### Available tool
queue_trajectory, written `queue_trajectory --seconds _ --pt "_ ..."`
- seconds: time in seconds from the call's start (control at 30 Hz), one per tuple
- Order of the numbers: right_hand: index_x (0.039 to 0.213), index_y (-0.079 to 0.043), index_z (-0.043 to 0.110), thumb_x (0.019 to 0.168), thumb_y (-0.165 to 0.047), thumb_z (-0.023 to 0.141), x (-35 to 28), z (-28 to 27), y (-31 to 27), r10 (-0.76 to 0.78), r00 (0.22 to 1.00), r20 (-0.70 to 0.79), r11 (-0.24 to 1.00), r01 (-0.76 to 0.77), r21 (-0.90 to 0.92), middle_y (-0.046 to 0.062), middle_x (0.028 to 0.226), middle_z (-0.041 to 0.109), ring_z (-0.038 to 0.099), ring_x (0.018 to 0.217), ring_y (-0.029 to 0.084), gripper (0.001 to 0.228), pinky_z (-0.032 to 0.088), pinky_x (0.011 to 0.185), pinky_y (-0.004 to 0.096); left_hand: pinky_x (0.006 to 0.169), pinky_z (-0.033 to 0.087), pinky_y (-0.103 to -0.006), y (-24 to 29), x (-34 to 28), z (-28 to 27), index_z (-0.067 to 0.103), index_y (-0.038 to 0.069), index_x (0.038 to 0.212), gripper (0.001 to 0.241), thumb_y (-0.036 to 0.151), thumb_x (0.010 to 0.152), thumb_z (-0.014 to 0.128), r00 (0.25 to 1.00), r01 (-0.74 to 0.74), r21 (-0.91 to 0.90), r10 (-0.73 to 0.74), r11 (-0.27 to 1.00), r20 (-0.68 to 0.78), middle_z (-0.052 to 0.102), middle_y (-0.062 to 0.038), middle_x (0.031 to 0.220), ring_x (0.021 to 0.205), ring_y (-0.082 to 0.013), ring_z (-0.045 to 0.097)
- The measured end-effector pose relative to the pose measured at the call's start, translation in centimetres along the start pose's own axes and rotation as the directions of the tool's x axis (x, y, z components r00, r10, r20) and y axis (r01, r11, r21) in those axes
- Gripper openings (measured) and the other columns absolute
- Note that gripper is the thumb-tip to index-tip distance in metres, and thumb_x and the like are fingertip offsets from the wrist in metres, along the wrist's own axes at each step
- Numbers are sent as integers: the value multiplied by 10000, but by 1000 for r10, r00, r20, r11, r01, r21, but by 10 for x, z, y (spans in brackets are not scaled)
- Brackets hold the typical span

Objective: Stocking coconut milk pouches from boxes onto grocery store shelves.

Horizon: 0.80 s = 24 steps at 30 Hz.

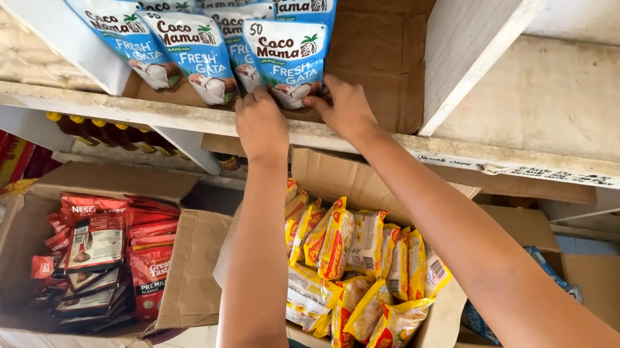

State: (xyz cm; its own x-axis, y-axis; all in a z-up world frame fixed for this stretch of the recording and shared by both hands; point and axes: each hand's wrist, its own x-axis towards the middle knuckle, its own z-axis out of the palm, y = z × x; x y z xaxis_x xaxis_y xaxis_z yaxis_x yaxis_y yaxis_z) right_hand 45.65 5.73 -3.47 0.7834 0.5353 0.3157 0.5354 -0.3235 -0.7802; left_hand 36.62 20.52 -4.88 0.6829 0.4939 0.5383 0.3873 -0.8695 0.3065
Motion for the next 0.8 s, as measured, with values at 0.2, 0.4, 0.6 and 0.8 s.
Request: queue_trajectory --seconds 0.2,0.4,0.6,0.8 --pt "1033 -7 672 885 -175 809 0 4 6 -44 999 -11 999 44 27 163 889 764 777 793 273 262 611 715 374 898 534 -395 5 -2 -1 635 8 980 144 -16 839 644 997 -71 105 73 992 -21 689 -168 966 983 -340 649" --pt "1020 -10 676 889 -190 812 1 4 4 -61 998 -10 998 61 -36 162 893 764 766 796 298 261 607 716 385 899 535 -384 5 -1 5 635 23 972 94 6 879 628 998 -56 134 56 989 2 689 -153 952 954 -311 644" --pt "1000 -17 681 885 -195 821 1 4 3 -49 999 -25 997 47 -61 171 885 761 758 785 315 254 606 715 397 859 548 -387 7 -3 2 628 3 1010 136 6 874 630 1000 -23 73 21 997 21 687 -166 992 993 -323 648" --pt "1005 -25 681 877 -209 820 1 4 3 -35 999 -14 999 34 -40 164 897 764 770 800 292 264 612 720 381 972 500 -475 14 -43 -41 570 -88 1275 361 49 952 653 993 2 -295 -37 955 -115 621 -278 1259 1170 -439 592"
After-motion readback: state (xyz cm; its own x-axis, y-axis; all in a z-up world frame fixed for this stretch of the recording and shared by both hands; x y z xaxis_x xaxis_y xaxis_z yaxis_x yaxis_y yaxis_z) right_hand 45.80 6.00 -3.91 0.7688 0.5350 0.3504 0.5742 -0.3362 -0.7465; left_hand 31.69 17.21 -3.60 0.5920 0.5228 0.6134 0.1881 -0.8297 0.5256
